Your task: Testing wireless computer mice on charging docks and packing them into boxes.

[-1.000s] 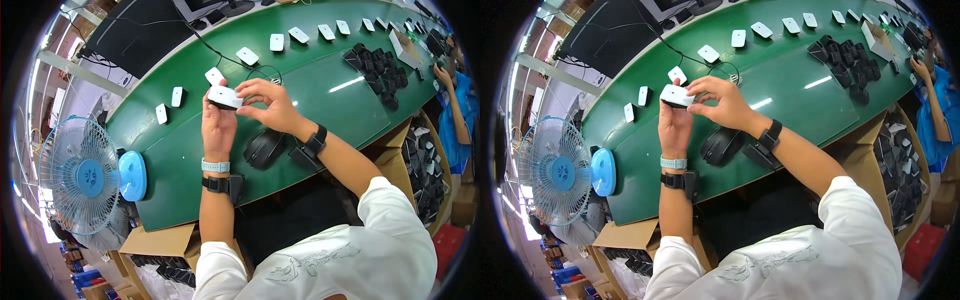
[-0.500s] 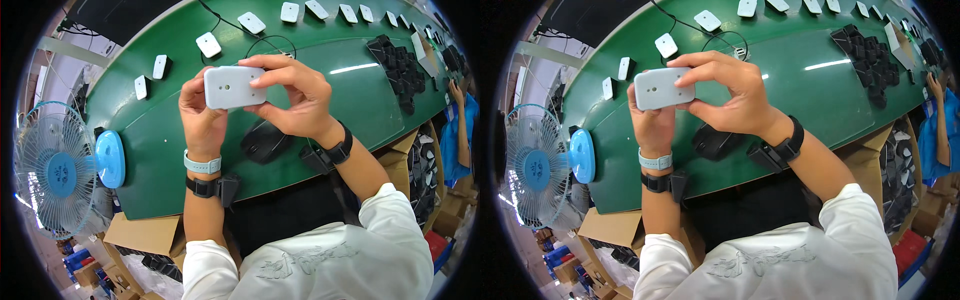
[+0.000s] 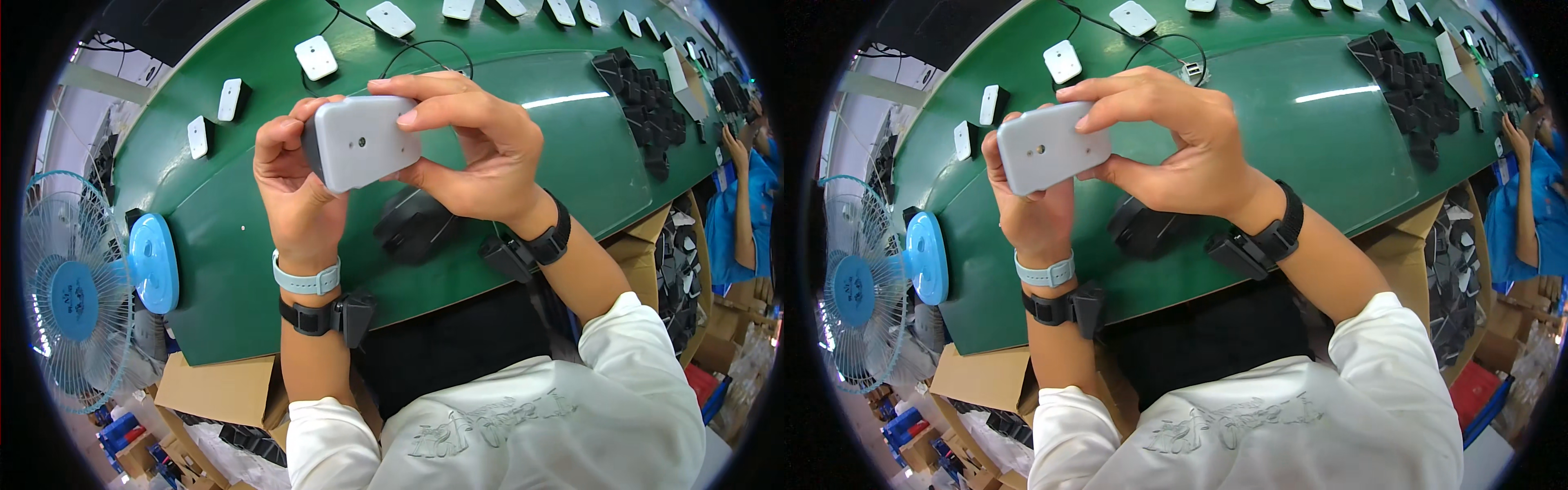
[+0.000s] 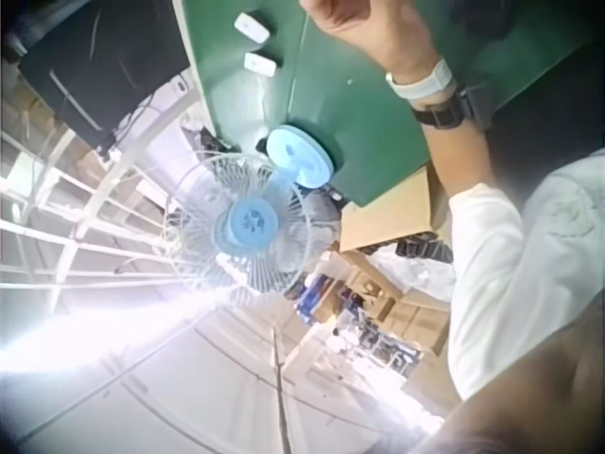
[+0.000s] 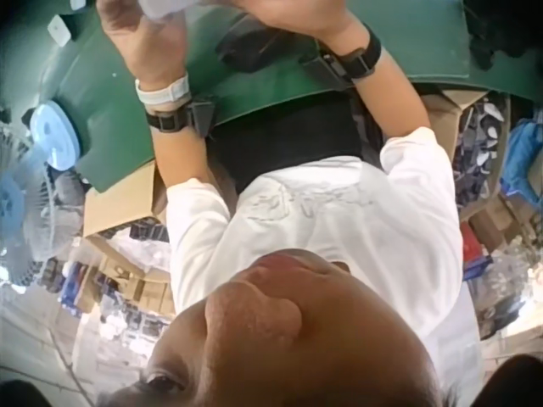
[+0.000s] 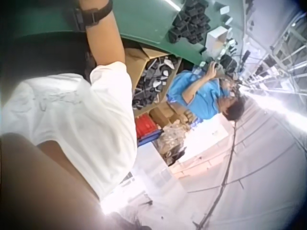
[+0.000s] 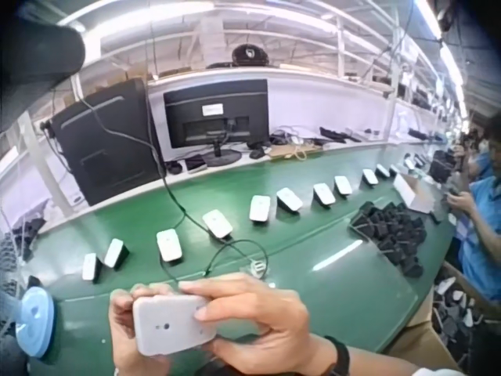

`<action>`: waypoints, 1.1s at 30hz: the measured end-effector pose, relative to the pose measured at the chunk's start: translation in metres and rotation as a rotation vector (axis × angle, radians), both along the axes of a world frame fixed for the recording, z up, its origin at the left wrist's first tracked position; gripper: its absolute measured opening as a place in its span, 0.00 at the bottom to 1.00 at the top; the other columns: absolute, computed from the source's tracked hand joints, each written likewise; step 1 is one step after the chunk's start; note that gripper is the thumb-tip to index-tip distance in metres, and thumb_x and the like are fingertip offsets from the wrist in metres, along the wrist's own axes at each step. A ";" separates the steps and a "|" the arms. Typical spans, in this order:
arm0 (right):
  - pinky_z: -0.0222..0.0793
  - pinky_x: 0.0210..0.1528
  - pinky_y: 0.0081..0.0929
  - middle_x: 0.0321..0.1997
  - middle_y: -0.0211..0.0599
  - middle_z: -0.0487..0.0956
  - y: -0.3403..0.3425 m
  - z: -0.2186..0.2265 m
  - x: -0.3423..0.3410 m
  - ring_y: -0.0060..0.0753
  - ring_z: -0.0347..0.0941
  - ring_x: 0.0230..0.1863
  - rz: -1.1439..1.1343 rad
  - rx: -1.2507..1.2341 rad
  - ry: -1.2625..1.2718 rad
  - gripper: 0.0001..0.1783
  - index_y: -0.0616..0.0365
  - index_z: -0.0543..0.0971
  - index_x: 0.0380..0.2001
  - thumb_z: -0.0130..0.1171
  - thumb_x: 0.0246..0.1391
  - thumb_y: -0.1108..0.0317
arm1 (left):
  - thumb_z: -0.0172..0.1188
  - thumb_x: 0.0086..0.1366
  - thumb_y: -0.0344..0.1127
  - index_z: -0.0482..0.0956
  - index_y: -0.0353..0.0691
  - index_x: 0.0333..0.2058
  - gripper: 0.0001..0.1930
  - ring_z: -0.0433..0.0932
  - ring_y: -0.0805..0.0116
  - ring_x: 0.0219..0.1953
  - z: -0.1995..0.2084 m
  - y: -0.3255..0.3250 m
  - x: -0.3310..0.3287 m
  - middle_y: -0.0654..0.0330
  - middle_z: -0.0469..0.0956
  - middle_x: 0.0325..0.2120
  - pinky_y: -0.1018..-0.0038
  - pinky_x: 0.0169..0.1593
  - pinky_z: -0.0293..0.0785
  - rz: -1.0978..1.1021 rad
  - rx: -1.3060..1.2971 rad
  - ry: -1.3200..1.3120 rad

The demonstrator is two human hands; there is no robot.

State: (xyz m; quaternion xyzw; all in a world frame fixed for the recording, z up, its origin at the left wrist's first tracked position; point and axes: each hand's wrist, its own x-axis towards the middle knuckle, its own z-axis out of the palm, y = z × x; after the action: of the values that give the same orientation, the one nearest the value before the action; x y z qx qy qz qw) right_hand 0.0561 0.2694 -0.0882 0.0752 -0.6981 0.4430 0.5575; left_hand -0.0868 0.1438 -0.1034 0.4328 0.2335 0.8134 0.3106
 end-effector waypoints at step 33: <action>0.73 0.48 0.35 0.41 0.39 0.79 -0.019 0.012 0.226 0.43 0.77 0.43 -0.980 0.015 -0.450 0.25 0.55 0.80 0.44 0.77 0.42 0.64 | 0.55 0.71 0.28 0.75 0.33 0.43 0.05 0.75 0.70 0.38 -0.024 0.010 -0.045 0.59 0.76 0.36 0.74 0.47 0.72 0.347 -0.515 0.045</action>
State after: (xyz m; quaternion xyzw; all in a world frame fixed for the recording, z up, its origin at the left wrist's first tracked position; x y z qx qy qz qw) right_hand 0.2823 0.2504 -0.0765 -0.3520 -0.7567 0.1312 0.5351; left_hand -0.1322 0.1537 -0.1276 0.3113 0.5090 0.7588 0.2614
